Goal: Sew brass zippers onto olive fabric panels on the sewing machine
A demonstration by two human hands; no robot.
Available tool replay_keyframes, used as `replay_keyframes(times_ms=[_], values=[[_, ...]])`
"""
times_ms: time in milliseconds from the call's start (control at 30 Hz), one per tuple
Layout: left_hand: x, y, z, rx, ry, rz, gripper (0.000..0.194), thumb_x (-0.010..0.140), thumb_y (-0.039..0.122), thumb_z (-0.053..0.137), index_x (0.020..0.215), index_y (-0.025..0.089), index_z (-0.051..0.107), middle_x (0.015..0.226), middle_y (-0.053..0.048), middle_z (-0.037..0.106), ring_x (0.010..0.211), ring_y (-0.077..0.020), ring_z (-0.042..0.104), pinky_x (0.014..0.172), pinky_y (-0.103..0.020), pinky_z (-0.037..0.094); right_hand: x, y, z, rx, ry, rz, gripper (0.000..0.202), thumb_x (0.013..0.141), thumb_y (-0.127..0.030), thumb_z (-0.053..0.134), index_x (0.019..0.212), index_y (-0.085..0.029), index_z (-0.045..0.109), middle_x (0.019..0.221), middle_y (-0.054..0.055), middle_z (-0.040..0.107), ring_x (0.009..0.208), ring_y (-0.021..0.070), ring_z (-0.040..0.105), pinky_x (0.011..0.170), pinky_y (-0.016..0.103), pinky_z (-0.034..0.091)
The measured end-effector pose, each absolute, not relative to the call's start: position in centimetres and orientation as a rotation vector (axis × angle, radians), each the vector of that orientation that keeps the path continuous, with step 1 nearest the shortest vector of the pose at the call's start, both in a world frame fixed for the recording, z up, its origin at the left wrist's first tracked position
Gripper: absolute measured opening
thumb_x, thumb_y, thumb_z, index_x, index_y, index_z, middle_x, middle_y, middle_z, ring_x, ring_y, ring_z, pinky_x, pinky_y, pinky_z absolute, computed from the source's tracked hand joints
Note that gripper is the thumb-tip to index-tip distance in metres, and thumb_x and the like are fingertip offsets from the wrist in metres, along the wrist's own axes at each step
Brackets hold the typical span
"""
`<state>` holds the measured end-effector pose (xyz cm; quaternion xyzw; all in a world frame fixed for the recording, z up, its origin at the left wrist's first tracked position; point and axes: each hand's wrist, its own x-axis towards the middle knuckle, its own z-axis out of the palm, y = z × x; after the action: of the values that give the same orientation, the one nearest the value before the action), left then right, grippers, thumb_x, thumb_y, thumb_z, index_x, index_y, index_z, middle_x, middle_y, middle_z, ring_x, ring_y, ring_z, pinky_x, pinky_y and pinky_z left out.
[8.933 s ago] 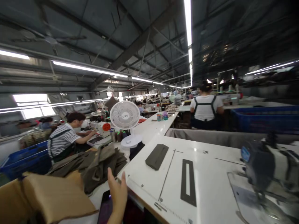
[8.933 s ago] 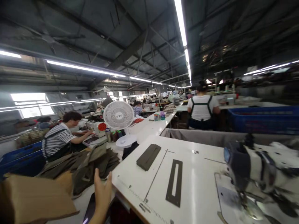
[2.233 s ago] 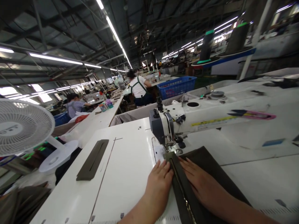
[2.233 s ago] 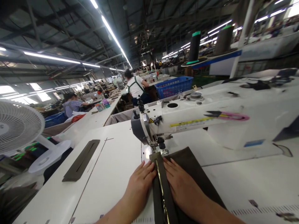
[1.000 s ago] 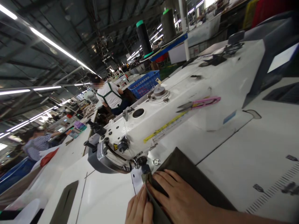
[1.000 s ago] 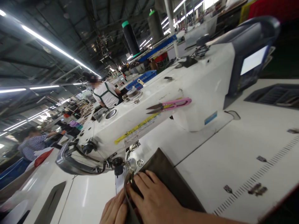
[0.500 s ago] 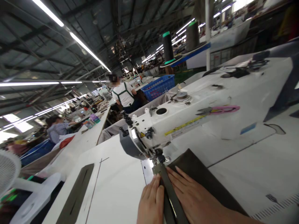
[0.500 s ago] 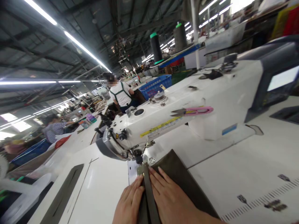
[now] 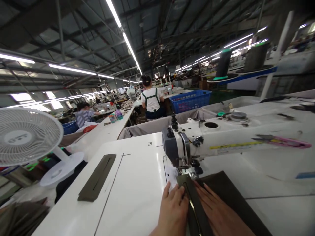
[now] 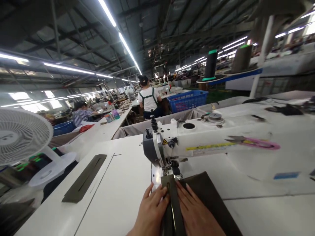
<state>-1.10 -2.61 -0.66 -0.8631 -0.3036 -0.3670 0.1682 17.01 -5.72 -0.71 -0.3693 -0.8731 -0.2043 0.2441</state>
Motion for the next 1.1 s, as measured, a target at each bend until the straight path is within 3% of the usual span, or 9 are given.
replay_keyframes(times_ms=[233, 433, 733, 1100], values=[[-0.4, -0.3, -1.6, -2.474, -0.877, -0.958, 0.027, 0.094, 0.013, 0.036, 0.088, 0.014, 0.063, 0.097, -0.007, 0.066, 0.095, -0.0174, 0.062, 0.093, -0.040, 0.049, 17.8, -3.1, -1.8, -1.012, -2.421, -0.472, 0.071, 0.079, -0.015, 0.039, 0.144, -0.007, 0.012, 0.130, 0.016, 0.046, 0.113, 0.0254, 0.052, 0.089, 0.041, 0.049], [-0.3, -0.1, -0.8, -2.475, -0.856, -1.018, 0.035, 0.096, 0.013, 0.027, 0.091, 0.013, 0.062, 0.098, -0.008, 0.066, 0.095, -0.0181, 0.061, 0.089, -0.036, 0.052, 18.3, -2.8, -1.8, -1.010, -2.437, -0.424, 0.074, 0.076, -0.011, 0.039, 0.143, -0.003, 0.010, 0.127, 0.017, 0.049, 0.109, 0.0259, 0.055, 0.087, 0.042, 0.051], [0.0, -0.2, 0.0, -2.459, -0.854, -1.082, 0.035, 0.095, 0.011, 0.029, 0.086, 0.011, 0.062, 0.094, -0.007, 0.067, 0.090, -0.0178, 0.063, 0.085, -0.031, 0.053, 17.8, -2.7, -0.9, -0.991, -2.484, -0.585, 0.075, 0.075, -0.016, 0.040, 0.141, 0.003, 0.011, 0.121, 0.019, 0.054, 0.102, 0.0258, 0.059, 0.081, 0.040, 0.055], [-0.2, -0.3, -0.4, -2.567, -0.891, -0.944, 0.028, 0.092, 0.008, 0.033, 0.093, 0.009, 0.061, 0.099, -0.012, 0.065, 0.094, -0.0210, 0.062, 0.085, -0.036, 0.054, 17.7, -2.7, -0.3, -0.986, -2.420, -0.556, 0.070, 0.076, -0.011, 0.035, 0.142, 0.000, 0.014, 0.120, 0.017, 0.055, 0.102, 0.0248, 0.059, 0.083, 0.040, 0.053]])
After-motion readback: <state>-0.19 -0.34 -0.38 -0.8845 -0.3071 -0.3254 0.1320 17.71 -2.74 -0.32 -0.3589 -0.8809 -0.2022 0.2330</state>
